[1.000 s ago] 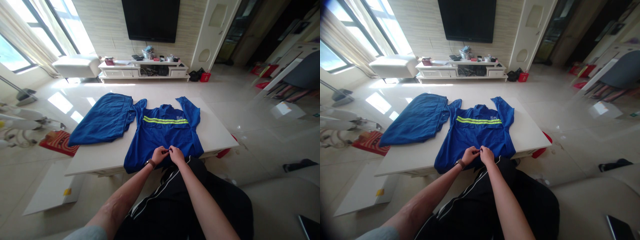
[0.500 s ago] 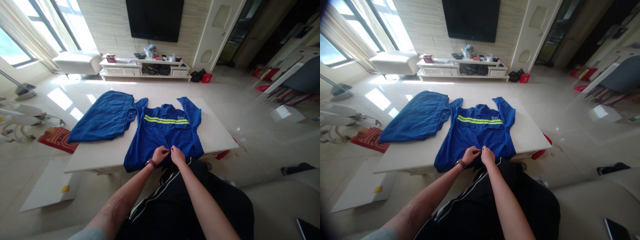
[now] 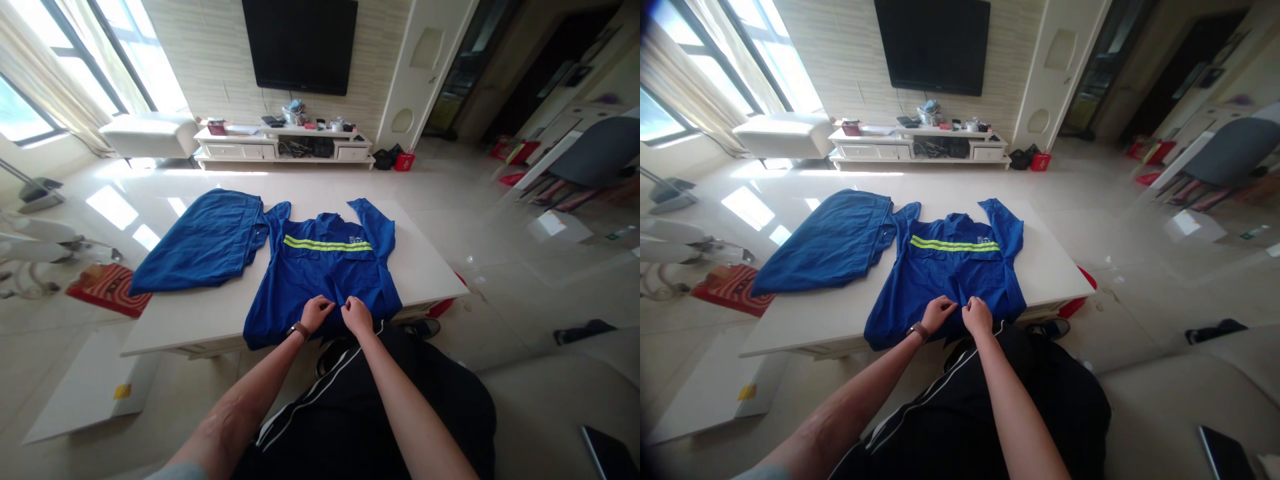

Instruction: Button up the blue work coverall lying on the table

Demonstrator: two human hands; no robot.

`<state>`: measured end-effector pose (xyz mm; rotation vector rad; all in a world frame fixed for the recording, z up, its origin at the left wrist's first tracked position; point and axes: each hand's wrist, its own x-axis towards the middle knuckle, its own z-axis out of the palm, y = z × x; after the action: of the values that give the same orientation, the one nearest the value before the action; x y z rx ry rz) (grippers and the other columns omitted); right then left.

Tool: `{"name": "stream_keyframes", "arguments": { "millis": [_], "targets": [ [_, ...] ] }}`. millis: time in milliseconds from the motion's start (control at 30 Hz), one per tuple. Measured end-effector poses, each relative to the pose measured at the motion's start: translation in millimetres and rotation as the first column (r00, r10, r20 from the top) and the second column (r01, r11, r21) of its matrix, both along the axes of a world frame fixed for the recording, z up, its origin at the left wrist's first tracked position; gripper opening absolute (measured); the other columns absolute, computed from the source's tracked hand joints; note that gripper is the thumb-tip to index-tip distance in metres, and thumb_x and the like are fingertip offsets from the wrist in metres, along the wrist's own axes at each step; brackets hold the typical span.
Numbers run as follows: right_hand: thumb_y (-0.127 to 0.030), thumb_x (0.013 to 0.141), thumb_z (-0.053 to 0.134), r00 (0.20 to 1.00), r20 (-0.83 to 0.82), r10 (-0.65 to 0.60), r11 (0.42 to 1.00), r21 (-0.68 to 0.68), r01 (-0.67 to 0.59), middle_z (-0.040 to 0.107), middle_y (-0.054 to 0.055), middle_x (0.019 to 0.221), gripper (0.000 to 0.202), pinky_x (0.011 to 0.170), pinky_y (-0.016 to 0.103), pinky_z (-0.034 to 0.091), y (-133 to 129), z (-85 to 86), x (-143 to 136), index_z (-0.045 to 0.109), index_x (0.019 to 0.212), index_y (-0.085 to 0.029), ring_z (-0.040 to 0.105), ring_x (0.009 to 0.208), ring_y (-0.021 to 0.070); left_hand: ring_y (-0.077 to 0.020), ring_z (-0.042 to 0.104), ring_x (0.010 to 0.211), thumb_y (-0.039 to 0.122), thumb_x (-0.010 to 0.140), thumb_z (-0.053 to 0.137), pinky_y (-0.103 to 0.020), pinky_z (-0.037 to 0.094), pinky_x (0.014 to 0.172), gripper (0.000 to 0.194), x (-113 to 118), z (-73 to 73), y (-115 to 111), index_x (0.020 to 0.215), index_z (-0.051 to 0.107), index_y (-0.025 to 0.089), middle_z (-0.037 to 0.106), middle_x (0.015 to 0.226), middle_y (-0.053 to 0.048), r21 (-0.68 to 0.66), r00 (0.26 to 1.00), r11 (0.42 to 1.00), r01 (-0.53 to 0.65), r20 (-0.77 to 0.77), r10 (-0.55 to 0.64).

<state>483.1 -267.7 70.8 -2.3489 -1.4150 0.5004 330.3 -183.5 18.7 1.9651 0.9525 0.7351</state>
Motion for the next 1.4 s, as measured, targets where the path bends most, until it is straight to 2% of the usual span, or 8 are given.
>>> {"name": "stream_keyframes", "arguments": {
  "millis": [167, 467, 667, 800, 967, 1167, 1300, 1400],
  "targets": [
    [-0.020, 0.091, 0.052, 0.997, -0.077, 0.006, 0.998, 0.062, -0.001, 0.063, 0.003, 0.088, 0.011, 0.068, 0.026, 0.032, -11.6, -7.3, 9.9, 0.060, 0.083, -0.021, 0.052, 0.080, 0.0158, -0.0142, 0.061, 0.074, 0.024, 0.089, 0.065, -0.027, 0.045, 0.074, 0.014, -3.4, -1.4, -12.5, 0.090, 0.080, 0.021, 0.070, 0.086, -0.003, 0.035, 0.999, 0.999, -0.018, -0.039, 0.019],
    [-0.012, 0.073, 0.062, 0.958, -0.165, 0.233, 0.969, 0.123, -0.215, 0.054, -0.002, 0.077, 0.020, 0.071, 0.022, 0.036, -13.7, -15.8, 5.1, 0.049, 0.060, -0.020, 0.049, 0.074, 0.0118, -0.0151, 0.061, 0.075, 0.008, 0.076, 0.061, -0.027, 0.046, 0.073, 0.021, -20.7, -0.1, -43.8, 0.086, 0.075, 0.020, 0.069, 0.082, -0.002, -0.016, 0.998, 0.999, 0.030, -0.051, -0.031],
    [-0.010, 0.067, 0.055, 0.936, -0.207, 0.283, 0.954, 0.159, -0.253, 0.052, -0.002, 0.076, 0.025, 0.068, 0.022, 0.035, -8.3, -13.2, 1.8, 0.037, 0.053, -0.020, 0.047, 0.072, 0.0115, -0.0154, 0.067, 0.064, 0.031, 0.085, 0.068, -0.027, 0.050, 0.064, 0.016, -0.9, 15.2, -8.0, 0.092, 0.071, 0.017, 0.072, 0.077, -0.003, -0.444, 0.992, 0.892, -0.090, 0.041, 0.121],
    [-0.010, 0.064, 0.050, 0.919, -0.235, 0.318, 0.945, 0.151, -0.289, 0.050, -0.002, 0.068, 0.024, 0.063, 0.023, 0.034, -6.0, -5.0, -1.9, 0.034, 0.050, -0.020, 0.047, 0.067, 0.0115, -0.0155, 0.066, 0.056, 0.051, 0.085, 0.070, -0.026, 0.050, 0.054, 0.035, 27.3, 13.0, 19.5, 0.089, 0.066, 0.017, 0.069, 0.071, -0.004, -0.541, 0.989, 0.838, -0.072, 0.067, 0.129],
    [-0.010, 0.064, 0.047, 0.945, -0.205, 0.255, 0.962, 0.147, -0.228, 0.049, -0.001, 0.063, 0.021, 0.061, 0.024, 0.032, 0.1, -1.5, -4.1, 0.036, 0.050, -0.021, 0.045, 0.063, 0.0123, -0.0120, 0.061, 0.052, 0.052, 0.077, 0.079, -0.025, 0.052, 0.055, 0.039, 35.8, 2.5, 32.7, 0.074, 0.059, 0.018, 0.058, 0.058, 0.003, -0.590, 0.981, 0.807, -0.015, 0.149, 0.128],
    [-0.014, 0.079, 0.045, 0.981, -0.172, 0.094, 0.986, 0.150, -0.068, 0.063, 0.001, 0.078, 0.020, 0.066, 0.024, 0.036, 12.8, -1.6, -5.3, 0.062, 0.086, -0.021, 0.056, 0.075, 0.0159, -0.0134, 0.063, 0.056, 0.053, 0.073, 0.082, -0.026, 0.053, 0.059, 0.041, 17.4, -4.0, 31.1, 0.084, 0.068, 0.016, 0.066, 0.062, 0.000, -0.607, 0.954, 0.783, 0.133, 0.291, 0.064],
    [-0.043, 0.084, 0.066, 0.990, -0.131, 0.053, 0.998, 0.036, -0.049, 0.073, 0.007, 0.100, 0.041, 0.070, 0.027, 0.042, 18.1, 1.0, -11.7, 0.065, 0.121, -0.025, 0.065, 0.086, 0.0218, -0.0139, 0.065, 0.062, 0.049, 0.075, 0.081, -0.027, 0.054, 0.063, 0.039, 13.7, -6.7, 31.5, 0.088, 0.071, 0.014, 0.070, 0.069, -0.003, -0.623, 0.930, 0.763, 0.173, 0.359, 0.082],
    [-0.053, 0.086, 0.068, 0.997, -0.074, 0.013, 0.999, -0.047, -0.017, 0.074, 0.010, 0.110, 0.050, 0.077, 0.030, 0.046, 20.1, 1.5, -12.8, 0.066, 0.131, -0.029, 0.068, 0.100, 0.0270, -0.0159, 0.069, 0.071, 0.045, 0.077, 0.079, -0.028, 0.057, 0.068, 0.037, 13.9, -8.9, 32.8, 0.096, 0.072, 0.014, 0.073, 0.080, -0.006, -0.632, 0.907, 0.756, 0.168, 0.400, 0.133]
  ]
}}
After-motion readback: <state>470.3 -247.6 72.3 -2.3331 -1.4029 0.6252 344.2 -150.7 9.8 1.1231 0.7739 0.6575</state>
